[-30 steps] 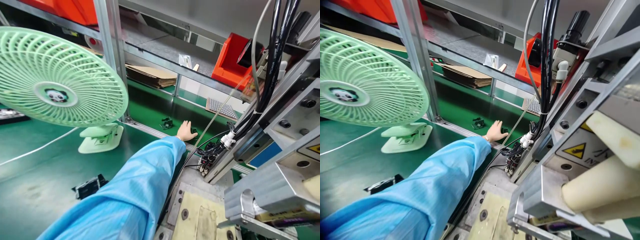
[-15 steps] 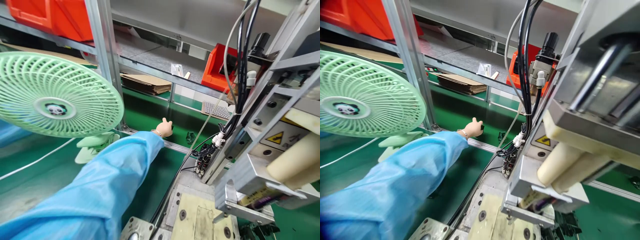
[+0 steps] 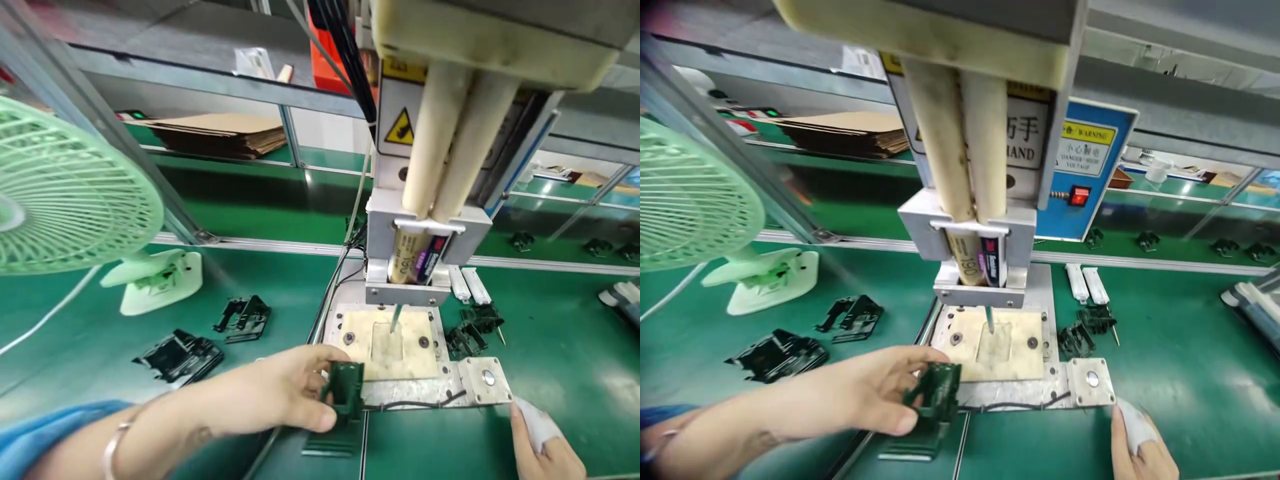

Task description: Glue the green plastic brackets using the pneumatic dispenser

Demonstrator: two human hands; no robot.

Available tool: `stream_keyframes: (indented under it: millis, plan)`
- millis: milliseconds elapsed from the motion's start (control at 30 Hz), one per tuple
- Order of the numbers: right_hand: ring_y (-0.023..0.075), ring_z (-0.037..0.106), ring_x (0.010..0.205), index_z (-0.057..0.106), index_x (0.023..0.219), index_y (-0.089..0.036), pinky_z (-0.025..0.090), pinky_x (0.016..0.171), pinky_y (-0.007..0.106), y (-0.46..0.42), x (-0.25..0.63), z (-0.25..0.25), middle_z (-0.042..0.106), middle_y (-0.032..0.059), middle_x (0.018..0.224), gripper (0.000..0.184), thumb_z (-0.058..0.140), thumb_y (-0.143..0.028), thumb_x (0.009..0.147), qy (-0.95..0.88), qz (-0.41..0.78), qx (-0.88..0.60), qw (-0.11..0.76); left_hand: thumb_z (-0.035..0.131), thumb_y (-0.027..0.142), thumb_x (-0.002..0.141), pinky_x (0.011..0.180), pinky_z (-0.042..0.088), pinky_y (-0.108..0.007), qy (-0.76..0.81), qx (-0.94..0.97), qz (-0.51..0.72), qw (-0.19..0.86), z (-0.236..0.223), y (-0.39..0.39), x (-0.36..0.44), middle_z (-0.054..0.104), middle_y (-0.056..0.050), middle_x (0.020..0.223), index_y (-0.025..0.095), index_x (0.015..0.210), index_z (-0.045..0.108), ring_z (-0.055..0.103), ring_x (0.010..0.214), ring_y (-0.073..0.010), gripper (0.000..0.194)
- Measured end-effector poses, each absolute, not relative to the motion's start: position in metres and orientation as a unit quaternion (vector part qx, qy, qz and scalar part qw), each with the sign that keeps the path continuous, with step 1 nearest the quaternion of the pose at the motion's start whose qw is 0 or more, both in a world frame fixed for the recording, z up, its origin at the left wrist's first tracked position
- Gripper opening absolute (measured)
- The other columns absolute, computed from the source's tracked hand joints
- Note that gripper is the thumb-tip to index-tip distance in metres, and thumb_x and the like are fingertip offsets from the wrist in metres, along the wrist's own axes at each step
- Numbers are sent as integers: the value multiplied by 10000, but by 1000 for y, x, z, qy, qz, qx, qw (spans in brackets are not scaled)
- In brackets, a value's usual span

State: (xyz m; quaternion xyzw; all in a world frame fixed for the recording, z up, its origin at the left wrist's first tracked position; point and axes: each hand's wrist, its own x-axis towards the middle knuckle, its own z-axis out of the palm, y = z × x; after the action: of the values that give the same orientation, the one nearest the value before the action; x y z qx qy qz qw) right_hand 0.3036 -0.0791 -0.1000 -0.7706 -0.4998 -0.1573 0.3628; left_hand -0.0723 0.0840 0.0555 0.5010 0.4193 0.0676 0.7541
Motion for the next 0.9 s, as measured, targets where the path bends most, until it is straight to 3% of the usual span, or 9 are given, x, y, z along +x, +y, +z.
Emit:
stream_keyframes:
  millis: [67, 167, 333, 433, 567, 667, 767, 833, 900]
  plan:
    - [249, 668, 571, 669, 549, -237, 516, 481, 279, -76, 309, -103, 490, 43, 454, 518, 542, -551, 942, -509, -174, -757, 371, 906, 285, 517, 908, 514, -388, 455, 492, 88, 737, 44, 78, -50, 716, -54, 982, 204, 1103, 665, 659, 1025, -277, 639]
    - [206, 622, 469, 545, 440, -239, 486, 436, 245, -70, 311, -100, 467, 27, 409, 573, 569, -525, 936, -529, -221, -723, 384, 925, 277, 467, 868, 518, -367, 473, 482, 120, 728, 36, 89, -23, 689, -30, 896, 183, 1050, 641, 662, 947, -244, 656]
    - [201, 676, 530, 557, 492, -208, 513, 493, 224, -67, 306, -93, 591, 43, 516, 523, 591, -347, 995, -589, -298, -647, 381, 915, 350, 532, 838, 531, -392, 448, 567, 177, 668, 29, 120, -7, 661, -27, 862, 170, 1039, 618, 658, 824, -210, 615]
    - [219, 701, 584, 613, 571, -182, 533, 526, 244, -67, 305, -93, 660, 66, 612, 453, 592, -313, 1004, -598, -318, -637, 368, 910, 351, 533, 885, 517, -411, 456, 603, 200, 624, 16, 127, -4, 613, -10, 874, 191, 1176, 557, 638, 879, -220, 751]
    - [241, 712, 613, 650, 635, -160, 540, 548, 261, -68, 305, -97, 654, 60, 593, 388, 604, -286, 999, -606, -325, -626, 368, 864, 396, 582, 972, 488, -456, 456, 645, 205, 578, 3, 122, -4, 589, -36, 947, 199, 1308, 480, 622, 953, -256, 845]
    - [248, 715, 614, 659, 613, -177, 546, 543, 263, -73, 309, -99, 668, 68, 607, 416, 600, -347, 988, -587, -290, -650, 386, 861, 470, 598, 1057, 435, -518, 465, 713, 187, 491, 9, 115, -16, 576, -130, 1177, 207, 1362, 499, 580, 1118, -341, 886]
    - [246, 696, 546, 731, 688, -187, 510, 423, 262, -77, 322, -102, 709, 74, 673, 387, 625, -462, 938, -526, -184, -729, 397, 829, 534, 631, 1149, 336, -550, 494, 774, 222, 329, 22, 104, -45, 445, -164, 1454, 241, 1418, 485, 373, 1372, -422, 907]
    - [237, 654, 465, 768, 760, -198, 462, 342, 272, -74, 332, -104, 700, 59, 645, 353, 664, -509, 892, -475, -67, -782, 397, 723, 555, 747, 1138, 360, -526, 533, 752, 272, 277, 27, 94, -70, 468, -128, 1469, 276, 1365, 539, 358, 1396, -400, 703]
    - [228, 590, 386, 765, 750, -229, 438, 304, 293, -64, 338, -106, 638, 31, 545, 328, 703, -534, 851, -436, 13, -803, 406, 644, 566, 811, 1092, 407, -499, 593, 688, 301, 291, 24, 82, -93, 566, -110, 1376, 278, 1230, 626, 452, 1327, -379, 509]
